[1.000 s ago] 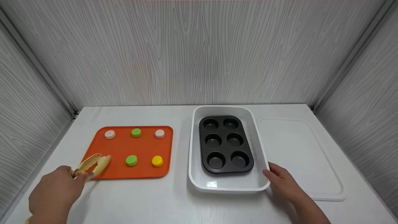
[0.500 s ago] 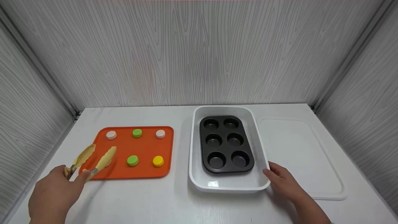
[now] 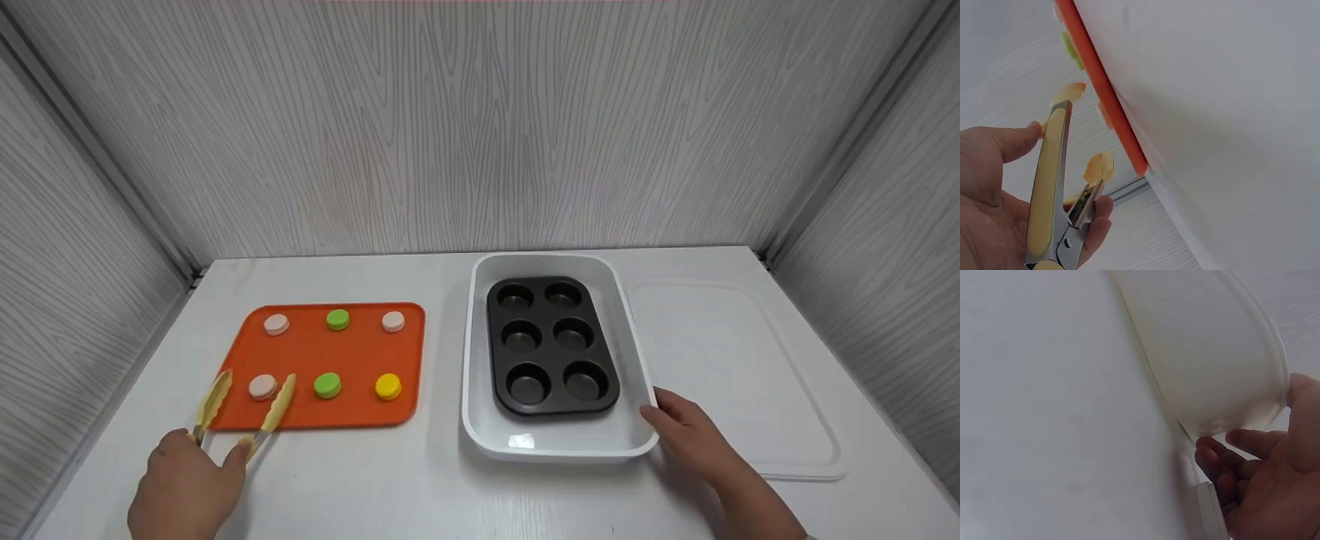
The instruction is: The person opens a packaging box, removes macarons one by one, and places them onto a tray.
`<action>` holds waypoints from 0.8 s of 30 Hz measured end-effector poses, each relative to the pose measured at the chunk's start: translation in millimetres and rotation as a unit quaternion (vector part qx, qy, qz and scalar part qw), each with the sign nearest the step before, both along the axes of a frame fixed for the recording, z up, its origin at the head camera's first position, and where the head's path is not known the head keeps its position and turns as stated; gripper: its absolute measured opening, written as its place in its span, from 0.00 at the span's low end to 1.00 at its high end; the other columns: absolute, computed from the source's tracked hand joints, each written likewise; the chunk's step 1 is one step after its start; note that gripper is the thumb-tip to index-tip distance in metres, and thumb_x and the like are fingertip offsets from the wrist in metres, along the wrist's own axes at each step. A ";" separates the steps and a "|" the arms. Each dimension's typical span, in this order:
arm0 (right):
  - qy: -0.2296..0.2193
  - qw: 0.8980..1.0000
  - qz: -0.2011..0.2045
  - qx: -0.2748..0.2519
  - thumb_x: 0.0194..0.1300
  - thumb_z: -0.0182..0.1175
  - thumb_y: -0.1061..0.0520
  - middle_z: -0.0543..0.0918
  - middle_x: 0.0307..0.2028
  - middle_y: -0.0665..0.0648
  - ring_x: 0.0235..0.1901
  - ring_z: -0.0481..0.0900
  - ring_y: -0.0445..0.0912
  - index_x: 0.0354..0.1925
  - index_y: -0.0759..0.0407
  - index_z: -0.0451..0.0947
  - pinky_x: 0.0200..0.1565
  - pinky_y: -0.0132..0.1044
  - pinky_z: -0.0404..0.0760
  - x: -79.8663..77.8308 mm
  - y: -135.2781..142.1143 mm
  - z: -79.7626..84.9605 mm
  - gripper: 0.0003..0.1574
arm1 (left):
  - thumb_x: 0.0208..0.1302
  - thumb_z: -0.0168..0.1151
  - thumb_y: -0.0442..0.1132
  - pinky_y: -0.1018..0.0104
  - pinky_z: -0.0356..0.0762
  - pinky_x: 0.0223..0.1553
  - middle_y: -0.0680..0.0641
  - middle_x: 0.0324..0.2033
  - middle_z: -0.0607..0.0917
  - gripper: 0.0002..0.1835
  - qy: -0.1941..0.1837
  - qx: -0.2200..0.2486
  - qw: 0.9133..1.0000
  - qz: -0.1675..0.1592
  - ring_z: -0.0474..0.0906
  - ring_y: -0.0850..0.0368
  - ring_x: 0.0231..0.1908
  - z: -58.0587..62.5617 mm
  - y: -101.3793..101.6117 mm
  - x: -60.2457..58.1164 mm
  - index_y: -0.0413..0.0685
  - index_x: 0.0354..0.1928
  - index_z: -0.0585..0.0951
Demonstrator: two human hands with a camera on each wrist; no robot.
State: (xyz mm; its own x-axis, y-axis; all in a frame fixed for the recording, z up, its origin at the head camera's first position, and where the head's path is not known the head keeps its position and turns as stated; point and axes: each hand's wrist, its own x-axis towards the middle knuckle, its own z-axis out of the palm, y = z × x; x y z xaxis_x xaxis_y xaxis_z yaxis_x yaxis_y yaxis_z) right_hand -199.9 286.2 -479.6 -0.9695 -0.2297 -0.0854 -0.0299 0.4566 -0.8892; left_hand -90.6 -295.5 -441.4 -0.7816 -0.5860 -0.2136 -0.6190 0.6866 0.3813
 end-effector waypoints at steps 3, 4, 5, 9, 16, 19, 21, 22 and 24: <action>-0.002 1.000 0.001 0.003 0.84 0.53 0.55 0.79 0.67 0.65 0.69 0.72 0.54 0.74 0.71 0.67 0.62 0.27 0.70 1.0 -0.7 2.1 0.31 | 0.68 0.67 0.54 0.42 0.83 0.32 0.23 0.38 0.77 0.42 -0.020 -0.009 1.000 -0.002 0.82 0.28 0.38 -2.5 0.2 -0.9 0.13 0.53 0.64; 0.000 1.000 0.000 0.006 0.83 0.53 0.55 0.79 0.67 0.66 0.69 0.72 0.54 0.74 0.71 0.68 0.62 0.27 0.70 1.5 -1.2 2.4 0.31 | 0.68 0.67 0.54 0.44 0.83 0.30 0.24 0.36 0.77 0.41 -0.026 -0.009 1.000 -0.006 0.82 0.30 0.36 -2.2 -0.6 -0.5 0.14 0.51 0.65; 0.000 1.000 -0.002 0.008 0.83 0.53 0.55 0.79 0.68 0.66 0.69 0.72 0.54 0.74 0.71 0.68 0.62 0.27 0.69 2.2 -1.6 2.7 0.30 | 0.69 0.66 0.55 0.46 0.83 0.29 0.26 0.34 0.77 0.40 -0.030 -0.006 0.999 -0.012 0.82 0.32 0.34 -1.7 -1.5 0.4 0.15 0.48 0.66; 0.000 1.000 -0.006 0.009 0.83 0.53 0.56 0.78 0.68 0.66 0.70 0.72 0.54 0.74 0.71 0.68 0.63 0.27 0.69 3.6 -1.2 3.2 0.30 | 0.67 0.66 0.58 0.53 0.80 0.27 0.32 0.29 0.77 0.40 -0.054 0.027 0.998 -0.015 0.79 0.40 0.30 -1.0 -3.9 -0.1 0.20 0.44 0.66; 0.000 1.000 -0.013 0.011 0.83 0.54 0.55 0.78 0.68 0.66 0.69 0.72 0.54 0.74 0.72 0.68 0.63 0.27 0.69 7.8 -0.3 4.7 0.31 | 0.62 0.70 0.59 0.54 0.78 0.31 0.34 0.32 0.77 0.44 -0.082 0.070 0.994 -0.011 0.76 0.40 0.33 -4.3 -6.7 -4.5 0.19 0.49 0.64; -0.002 1.000 -0.007 0.008 0.83 0.54 0.55 0.78 0.68 0.66 0.69 0.72 0.54 0.74 0.72 0.68 0.63 0.28 0.69 6.8 -1.9 6.0 0.31 | 0.62 0.70 0.59 0.53 0.79 0.33 0.32 0.34 0.77 0.46 -0.085 0.068 0.994 -0.009 0.76 0.39 0.34 -6.4 -8.8 -4.5 0.18 0.51 0.63; 0.001 1.000 -0.002 0.006 0.83 0.54 0.55 0.78 0.68 0.67 0.69 0.72 0.55 0.74 0.72 0.67 0.63 0.29 0.70 5.1 -3.1 6.3 0.31 | 0.62 0.70 0.58 0.50 0.80 0.35 0.30 0.35 0.78 0.47 -0.083 0.071 0.994 -0.012 0.76 0.38 0.36 -7.5 -11.2 -2.6 0.16 0.53 0.62; 0.003 1.000 -0.001 0.007 0.83 0.54 0.55 0.78 0.68 0.67 0.69 0.72 0.55 0.74 0.72 0.67 0.64 0.30 0.69 4.2 -3.7 6.4 0.31 | 0.62 0.70 0.58 0.49 0.80 0.36 0.29 0.36 0.78 0.47 -0.081 0.074 0.994 -0.014 0.76 0.37 0.36 -8.1 -12.5 -1.1 0.16 0.54 0.61; 0.003 1.000 0.002 0.008 0.83 0.54 0.55 0.78 0.69 0.66 0.70 0.72 0.55 0.74 0.71 0.67 0.65 0.32 0.69 2.9 -5.4 6.3 0.31 | 0.62 0.71 0.60 0.45 0.81 0.40 0.25 0.41 0.76 0.52 -0.076 0.077 0.994 -0.014 0.76 0.35 0.39 -9.1 -14.3 2.9 0.15 0.57 0.59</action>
